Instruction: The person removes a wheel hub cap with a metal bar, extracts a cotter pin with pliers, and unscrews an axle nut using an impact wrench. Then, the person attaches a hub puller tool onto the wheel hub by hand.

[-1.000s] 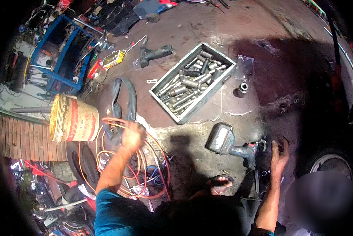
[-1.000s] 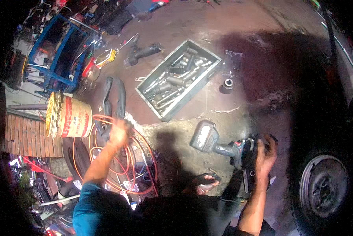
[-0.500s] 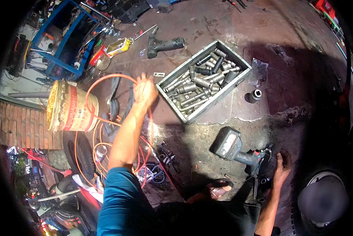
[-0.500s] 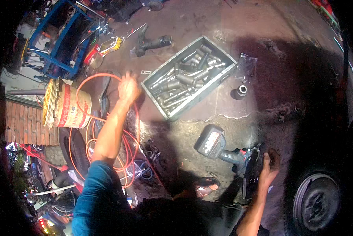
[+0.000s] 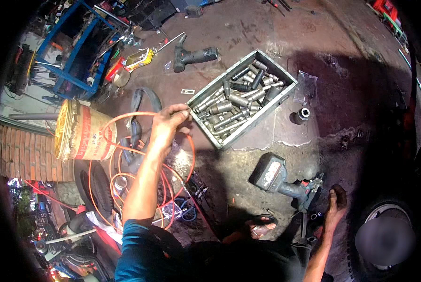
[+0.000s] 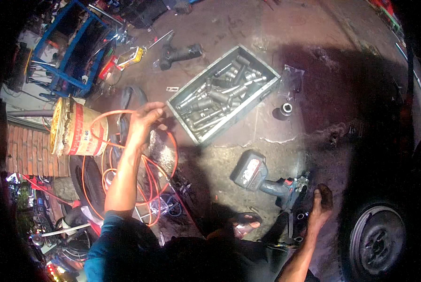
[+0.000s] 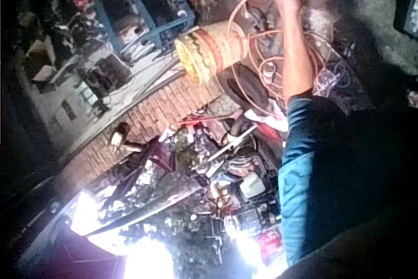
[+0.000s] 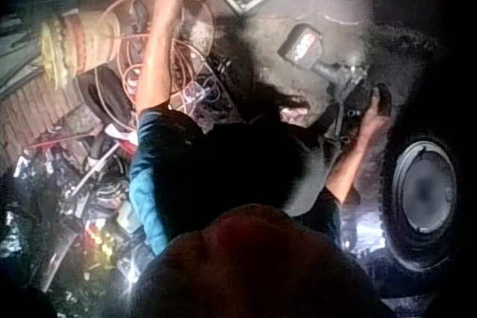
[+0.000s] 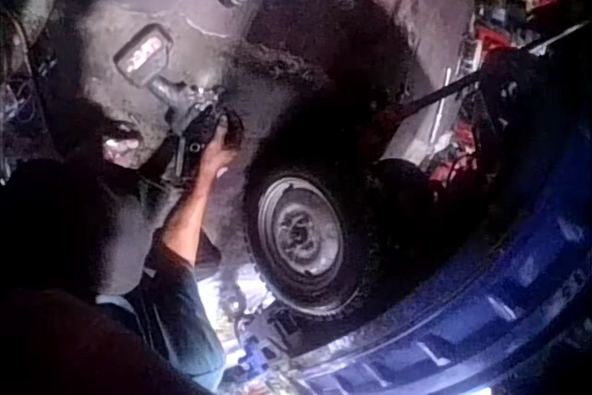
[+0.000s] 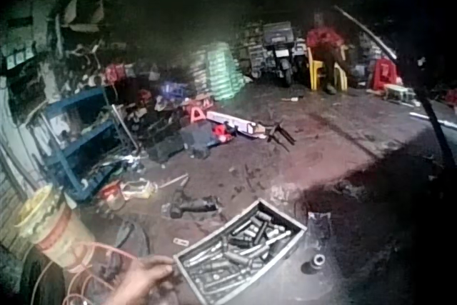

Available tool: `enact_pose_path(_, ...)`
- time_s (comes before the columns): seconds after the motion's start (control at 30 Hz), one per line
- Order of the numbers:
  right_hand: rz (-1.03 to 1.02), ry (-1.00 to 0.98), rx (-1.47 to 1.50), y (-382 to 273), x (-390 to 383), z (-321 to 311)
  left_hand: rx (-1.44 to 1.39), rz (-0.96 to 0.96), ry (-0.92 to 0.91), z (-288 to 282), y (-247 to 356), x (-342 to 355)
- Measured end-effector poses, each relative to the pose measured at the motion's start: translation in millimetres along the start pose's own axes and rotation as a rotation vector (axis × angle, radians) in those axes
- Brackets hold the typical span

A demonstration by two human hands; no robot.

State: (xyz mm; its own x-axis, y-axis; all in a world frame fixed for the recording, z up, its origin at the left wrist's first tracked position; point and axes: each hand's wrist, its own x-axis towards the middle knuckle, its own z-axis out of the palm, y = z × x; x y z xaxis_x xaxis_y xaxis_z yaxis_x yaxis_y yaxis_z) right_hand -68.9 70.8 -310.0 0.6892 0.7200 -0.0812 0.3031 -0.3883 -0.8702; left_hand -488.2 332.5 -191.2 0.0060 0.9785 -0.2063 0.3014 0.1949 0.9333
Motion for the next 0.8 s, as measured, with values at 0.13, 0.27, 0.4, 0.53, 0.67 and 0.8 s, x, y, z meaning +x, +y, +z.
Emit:
enact_pose_path(0.13,-0.002,-0.025,0.033,-13.2,-0.6,4.7,0.372,0.19,0.006,3.8,-96.6,-54.1)
enact_pose_path(0.27,-0.006,-0.003,0.022,-23.4,-3.9,10.9,0.447,0.327,-0.05,40.6,-89.8,-78.1)
enact_pose_path(0.4,-0.01,-0.024,0.111,-6.5,-2.0,11.9,0.528,0.683,0.026,75.0,-62.3,-33.1)
enact_pose_path(0.53,-0.007,-0.053,0.182,-20.7,-2.3,18.5,0.614,0.754,0.009,69.3,-39.2,-5.3)
enact_pose_path(0.67,-0.007,0.02,0.03,-36.6,-7.8,3.7,0.528,0.628,-0.063,56.0,-79.9,-42.1)
enact_pose_path(0.8,-0.023,0.013,0.054,-4.4,-0.8,2.2,0.481,0.435,-0.134,65.5,-96.3,-62.6)
